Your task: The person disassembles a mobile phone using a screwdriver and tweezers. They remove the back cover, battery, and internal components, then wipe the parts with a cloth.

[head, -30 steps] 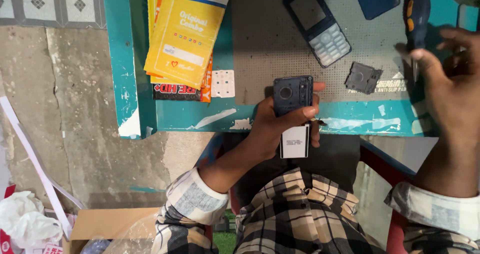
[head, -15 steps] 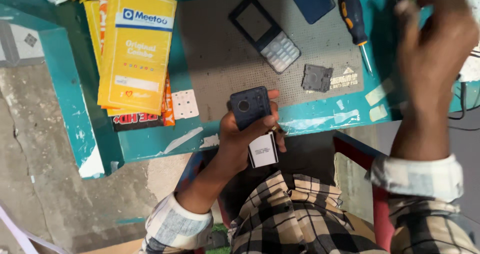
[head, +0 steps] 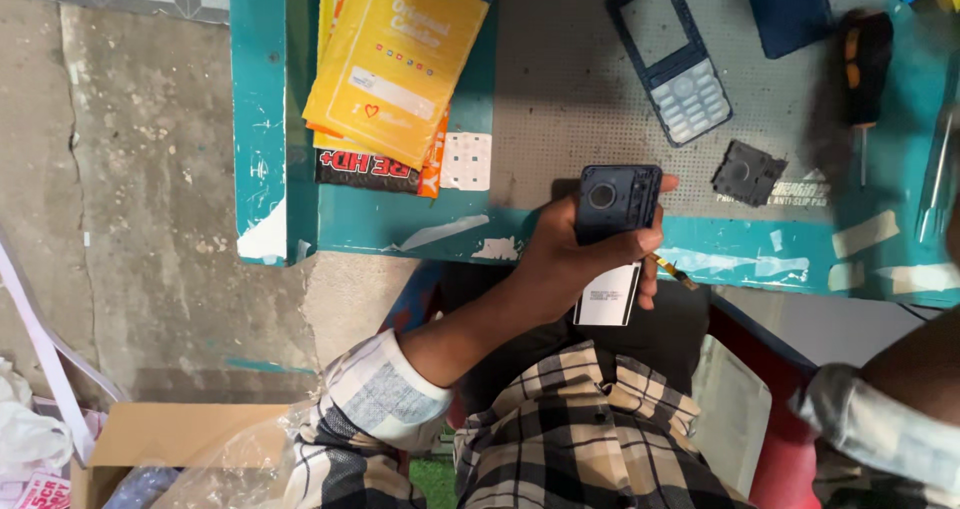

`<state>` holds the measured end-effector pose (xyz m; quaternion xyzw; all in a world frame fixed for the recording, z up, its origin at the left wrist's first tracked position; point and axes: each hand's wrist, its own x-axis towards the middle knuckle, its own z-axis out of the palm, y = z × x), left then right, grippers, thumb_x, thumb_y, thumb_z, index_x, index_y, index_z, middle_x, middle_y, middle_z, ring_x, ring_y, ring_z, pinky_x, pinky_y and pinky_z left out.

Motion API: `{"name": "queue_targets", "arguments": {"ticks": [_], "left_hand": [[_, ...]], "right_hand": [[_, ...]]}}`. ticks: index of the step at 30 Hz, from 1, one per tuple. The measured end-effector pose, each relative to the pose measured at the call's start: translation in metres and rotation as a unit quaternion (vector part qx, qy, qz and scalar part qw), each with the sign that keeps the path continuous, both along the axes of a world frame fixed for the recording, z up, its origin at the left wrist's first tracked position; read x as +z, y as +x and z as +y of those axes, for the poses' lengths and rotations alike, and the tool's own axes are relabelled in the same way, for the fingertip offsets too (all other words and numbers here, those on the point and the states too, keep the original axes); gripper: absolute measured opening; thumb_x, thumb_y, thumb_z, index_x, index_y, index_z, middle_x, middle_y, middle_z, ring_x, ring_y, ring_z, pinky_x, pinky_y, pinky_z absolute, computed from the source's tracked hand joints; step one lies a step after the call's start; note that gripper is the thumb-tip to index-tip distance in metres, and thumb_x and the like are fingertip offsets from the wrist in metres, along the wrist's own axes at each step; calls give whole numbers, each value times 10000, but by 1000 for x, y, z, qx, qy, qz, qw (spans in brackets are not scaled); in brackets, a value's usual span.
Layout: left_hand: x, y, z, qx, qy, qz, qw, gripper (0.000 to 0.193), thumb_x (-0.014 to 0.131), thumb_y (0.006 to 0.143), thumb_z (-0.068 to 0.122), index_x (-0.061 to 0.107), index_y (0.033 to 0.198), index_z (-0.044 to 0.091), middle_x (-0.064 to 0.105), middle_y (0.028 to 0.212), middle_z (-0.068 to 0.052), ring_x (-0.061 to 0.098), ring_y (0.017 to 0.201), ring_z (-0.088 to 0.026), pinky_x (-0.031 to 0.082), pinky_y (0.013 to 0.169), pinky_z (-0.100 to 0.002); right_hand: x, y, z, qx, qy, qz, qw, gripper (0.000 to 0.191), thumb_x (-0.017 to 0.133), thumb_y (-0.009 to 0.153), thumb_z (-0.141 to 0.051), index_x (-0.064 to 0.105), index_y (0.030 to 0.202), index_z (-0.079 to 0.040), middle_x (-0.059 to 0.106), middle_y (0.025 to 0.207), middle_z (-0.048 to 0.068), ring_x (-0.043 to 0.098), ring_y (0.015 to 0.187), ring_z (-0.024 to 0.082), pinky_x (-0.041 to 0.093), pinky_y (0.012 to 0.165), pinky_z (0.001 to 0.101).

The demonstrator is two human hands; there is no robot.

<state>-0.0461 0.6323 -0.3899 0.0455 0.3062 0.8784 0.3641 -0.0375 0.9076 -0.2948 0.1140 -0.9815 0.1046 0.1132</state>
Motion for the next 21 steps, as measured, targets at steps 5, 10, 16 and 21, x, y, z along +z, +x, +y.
{"name": "queue_targets", "arguments": {"ticks": [5,10,16,21], "left_hand": [[-10,-4,-5,-10,5,-6,1000,611,697,1031,113,444,1559,-61,669,917,-93,699,785,-185,616,710,-362],[-20,-5,-6,-23,-31,-13,999,363,704,1031,120,565,1322,-46,676,910,-96,714,774,-193,633,704,-367],[-25,-11,-7,-7,-14,6,1000,227,709,1022,118,604,1179,-7,673,927,-79,707,764,-170,621,678,-351],[-22,-15,-8,-14,-49,-4,999,234,726,986,95,598,1151,-12,669,904,-82,701,731,-152,630,643,-336]], "right_hand": [[0,6,-49,95,-18,-17,995,210,752,895,-81,788,1103,-80,757,1101,110,590,825,180,426,747,378],[-19,-19,-47,113,-95,-48,988,284,768,911,29,824,1100,-175,763,1104,28,599,879,141,400,817,318],[-32,-39,-51,132,-129,-62,981,283,871,832,-77,822,1054,-245,726,993,-64,569,910,147,361,942,355],[-43,-62,-40,234,-71,-26,969,291,829,848,17,842,985,-240,746,971,-70,504,804,127,285,892,377]]}}
